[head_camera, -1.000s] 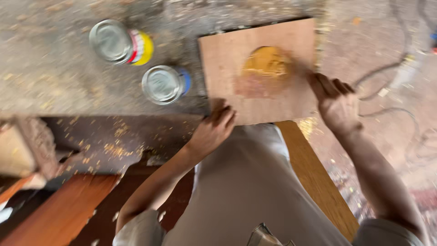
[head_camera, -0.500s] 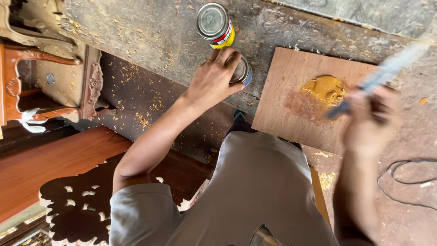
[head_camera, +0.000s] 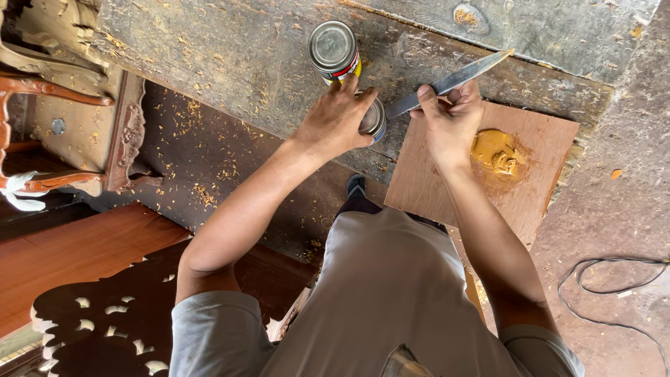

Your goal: The person mixes wood filler and hardener on a piece of plywood using a metal spatula, adding small amounts of red and white components to the main brown paste and stirring them together until reaching a uniform color.

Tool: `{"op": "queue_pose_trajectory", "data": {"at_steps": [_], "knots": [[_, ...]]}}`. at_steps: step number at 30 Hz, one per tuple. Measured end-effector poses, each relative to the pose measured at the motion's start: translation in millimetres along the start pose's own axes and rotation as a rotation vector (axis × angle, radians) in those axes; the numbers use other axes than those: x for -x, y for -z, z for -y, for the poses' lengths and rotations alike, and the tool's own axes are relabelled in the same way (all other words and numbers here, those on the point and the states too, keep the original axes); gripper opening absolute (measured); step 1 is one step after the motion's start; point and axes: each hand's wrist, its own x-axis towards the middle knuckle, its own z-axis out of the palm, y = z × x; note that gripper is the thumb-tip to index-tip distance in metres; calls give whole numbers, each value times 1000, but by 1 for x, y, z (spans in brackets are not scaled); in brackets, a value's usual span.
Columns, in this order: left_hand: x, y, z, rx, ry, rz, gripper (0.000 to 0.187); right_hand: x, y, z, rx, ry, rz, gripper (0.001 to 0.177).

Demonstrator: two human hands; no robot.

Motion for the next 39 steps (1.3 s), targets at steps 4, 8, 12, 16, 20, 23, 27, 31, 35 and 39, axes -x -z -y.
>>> {"op": "queue_pose_trajectory", "data": {"at_steps": [4, 8, 12, 16, 20, 23, 27, 31, 35, 39], "knots": [[-1, 2, -2, 4, -7, -1, 87, -1, 1, 3, -6, 44, 72, 20], [-7, -1, -1, -13, 3, 48, 90, 4, 4, 9, 8, 90, 159, 16], [-8, 3, 8, 77, -32, 42, 87, 5, 8, 9, -7, 94, 186, 15], [-10, 17, 24, 305, 2, 143, 83, 8, 7, 11, 58, 110, 180, 17], [-12, 36, 58, 605, 67, 33, 79, 10, 9, 15, 160, 122, 163, 17], [-26, 39, 87, 329, 202, -280, 83, 16, 8, 16, 162, 162, 127, 17], [-46, 19, 110, 177, 233, -200, 89, 36, 32, 33, 257, 190, 70, 15], [-38, 16, 115, 341, 130, -348, 103, 64, 88, 47, 216, 222, -51, 12], [22, -8, 95, 345, 63, -700, 91, 106, 158, 58, 203, 296, -145, 10], [65, -72, 39, 939, 110, -630, 108, 143, 195, 76, 255, 191, -390, 14]]}}
